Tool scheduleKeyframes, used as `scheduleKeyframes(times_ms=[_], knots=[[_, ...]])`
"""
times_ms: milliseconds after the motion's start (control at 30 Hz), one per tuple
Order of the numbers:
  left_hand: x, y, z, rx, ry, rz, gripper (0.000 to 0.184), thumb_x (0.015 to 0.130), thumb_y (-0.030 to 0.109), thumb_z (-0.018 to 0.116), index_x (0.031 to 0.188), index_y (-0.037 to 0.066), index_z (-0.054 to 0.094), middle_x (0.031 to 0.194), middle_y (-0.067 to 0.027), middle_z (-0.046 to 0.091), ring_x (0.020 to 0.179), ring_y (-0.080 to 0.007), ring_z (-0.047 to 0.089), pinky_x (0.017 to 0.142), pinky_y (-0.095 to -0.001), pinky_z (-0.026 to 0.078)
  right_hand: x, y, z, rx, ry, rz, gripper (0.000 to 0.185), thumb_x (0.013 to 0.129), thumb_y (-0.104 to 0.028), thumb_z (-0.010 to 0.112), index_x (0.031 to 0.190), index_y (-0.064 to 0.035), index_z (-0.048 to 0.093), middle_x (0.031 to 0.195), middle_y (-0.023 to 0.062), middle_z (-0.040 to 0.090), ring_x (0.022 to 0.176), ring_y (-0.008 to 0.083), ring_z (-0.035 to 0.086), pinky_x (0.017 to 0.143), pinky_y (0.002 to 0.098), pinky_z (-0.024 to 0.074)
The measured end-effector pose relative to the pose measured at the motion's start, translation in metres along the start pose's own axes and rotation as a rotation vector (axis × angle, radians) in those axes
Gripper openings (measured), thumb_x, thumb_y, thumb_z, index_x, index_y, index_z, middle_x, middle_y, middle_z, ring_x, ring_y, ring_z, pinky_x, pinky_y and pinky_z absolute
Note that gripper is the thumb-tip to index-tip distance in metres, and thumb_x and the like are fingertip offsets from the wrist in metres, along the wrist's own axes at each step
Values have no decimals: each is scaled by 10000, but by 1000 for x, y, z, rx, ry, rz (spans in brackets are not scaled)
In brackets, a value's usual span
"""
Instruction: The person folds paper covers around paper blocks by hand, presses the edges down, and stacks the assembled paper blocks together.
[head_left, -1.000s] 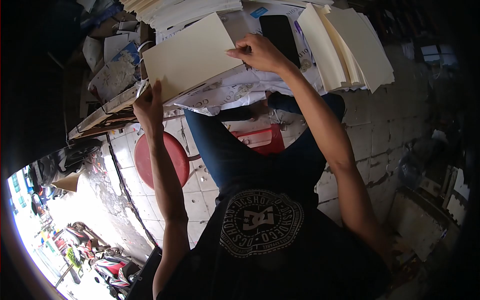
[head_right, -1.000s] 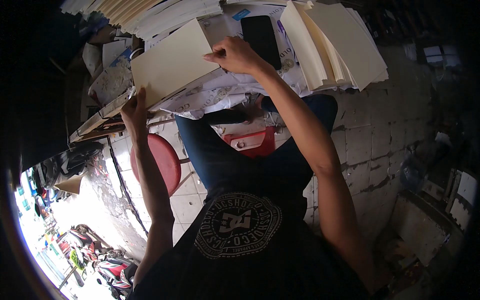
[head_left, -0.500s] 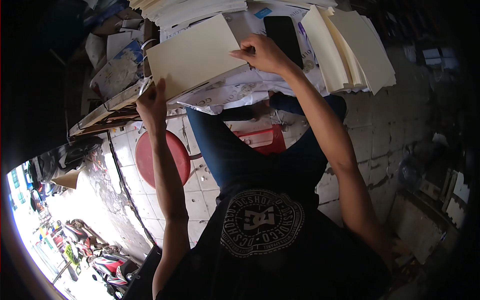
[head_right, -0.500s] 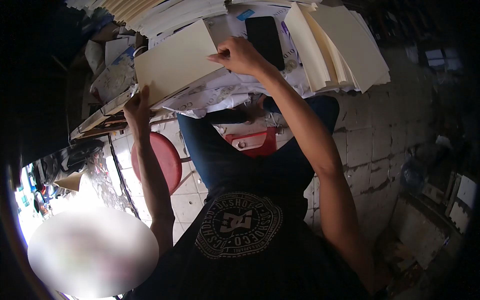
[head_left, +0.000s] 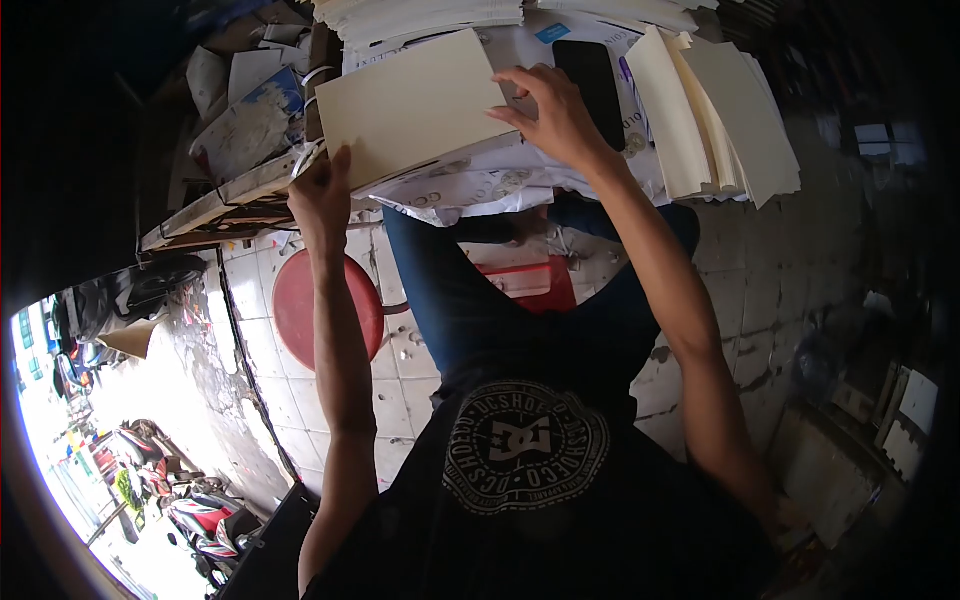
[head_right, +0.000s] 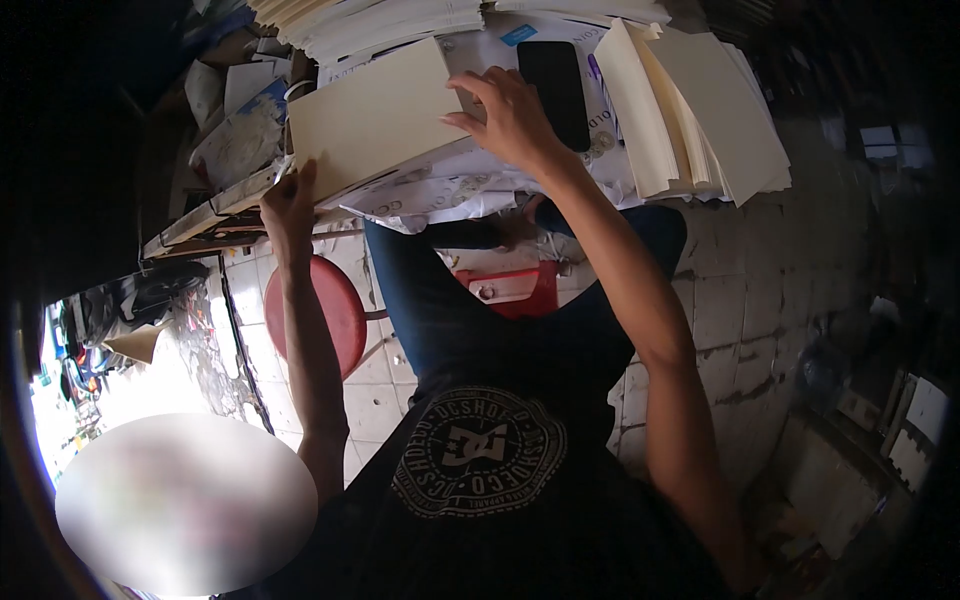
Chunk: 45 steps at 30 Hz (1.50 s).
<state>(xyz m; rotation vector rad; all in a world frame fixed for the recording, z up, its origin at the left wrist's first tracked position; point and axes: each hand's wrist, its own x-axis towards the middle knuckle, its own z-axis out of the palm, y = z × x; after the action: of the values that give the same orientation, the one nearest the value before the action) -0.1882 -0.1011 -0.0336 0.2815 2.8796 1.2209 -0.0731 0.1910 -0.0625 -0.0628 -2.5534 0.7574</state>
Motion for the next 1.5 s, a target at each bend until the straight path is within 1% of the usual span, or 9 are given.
scheduleKeyframes(times_ms=[133, 300, 400, 533, 633, 833, 967, 1200, 1500], knots=[[0, 0, 0, 11, -1, -8, 498, 858, 420, 699, 701, -43, 602, 541, -97, 496, 559, -123, 423, 576, -347, 427, -12, -6, -3, -122, -1, -109, 242, 860, -275, 722, 1097, -235, 753, 1081, 36, 652, 1004, 228, 550, 867, 377, 439], [2, -7, 3, -36, 32, 23, 470, 845, 394, 705, 687, -39, 611, 552, -120, 541, 528, -168, 449, 577, -357, 440, -14, -9, -4, -135, -3, -126, 388, 770, -378, 787, 1109, -193, 748, 1165, 44, 663, 1035, 231, 572, 883, 375, 437], [1, -5, 1, -50, 23, 28, 480, 843, 400, 704, 680, -41, 605, 547, -115, 539, 521, -172, 453, 575, -355, 440, -15, -5, 0, -125, 13, -145, 391, 771, -391, 785, 1108, -196, 748, 1159, 52, 662, 1035, 239, 576, 880, 386, 439], [-2, 4, -7, 25, 35, 22, 451, 842, 415, 721, 788, -32, 699, 629, -101, 648, 604, -153, 595, 634, -323, 480, -16, -5, 1, -130, 18, -143, 404, 768, -402, 782, 1112, -192, 746, 1156, 55, 659, 1049, 244, 576, 877, 397, 438], [-6, -8, -15, -162, -16, 17, 400, 854, 367, 735, 890, -31, 724, 731, -84, 708, 674, -149, 652, 669, -297, 496, -16, -5, 1, -123, 20, -143, 408, 770, -409, 778, 1111, -188, 746, 1154, 53, 658, 1056, 244, 574, 875, 400, 438], [-26, -46, -13, -259, -42, 209, 249, 817, 160, 804, 972, -9, 707, 802, -45, 706, 685, -83, 625, 668, -232, 504, -15, -7, 0, -102, 1, -120, 400, 778, -390, 776, 1115, -178, 744, 1165, 57, 655, 1065, 244, 569, 893, 402, 435], [-36, -46, -3, -164, 73, 247, 219, 737, 115, 856, 869, 2, 723, 776, -49, 729, 697, -93, 665, 664, -252, 516, -16, -10, -3, -89, -31, -97, 399, 785, -339, 781, 1142, -165, 736, 1194, 74, 649, 1068, 248, 567, 928, 398, 431], [-35, -51, 3, -153, 156, 229, 172, 751, 116, 844, 852, 16, 749, 760, -50, 737, 680, -95, 675, 657, -245, 518, -17, -8, 0, -118, 16, -131, 406, 785, -424, 763, 1117, -191, 742, 1162, 41, 652, 1061, 236, 570, 894, 413, 436], [-32, -54, 4, -116, 183, 243, 163, 752, 140, 843, 859, 39, 772, 779, -56, 750, 692, -99, 690, 649, -250, 521, -17, -11, -2, -115, -27, -92, 408, 793, -365, 772, 1146, -162, 735, 1215, 66, 640, 1091, 244, 559, 947, 405, 425]])
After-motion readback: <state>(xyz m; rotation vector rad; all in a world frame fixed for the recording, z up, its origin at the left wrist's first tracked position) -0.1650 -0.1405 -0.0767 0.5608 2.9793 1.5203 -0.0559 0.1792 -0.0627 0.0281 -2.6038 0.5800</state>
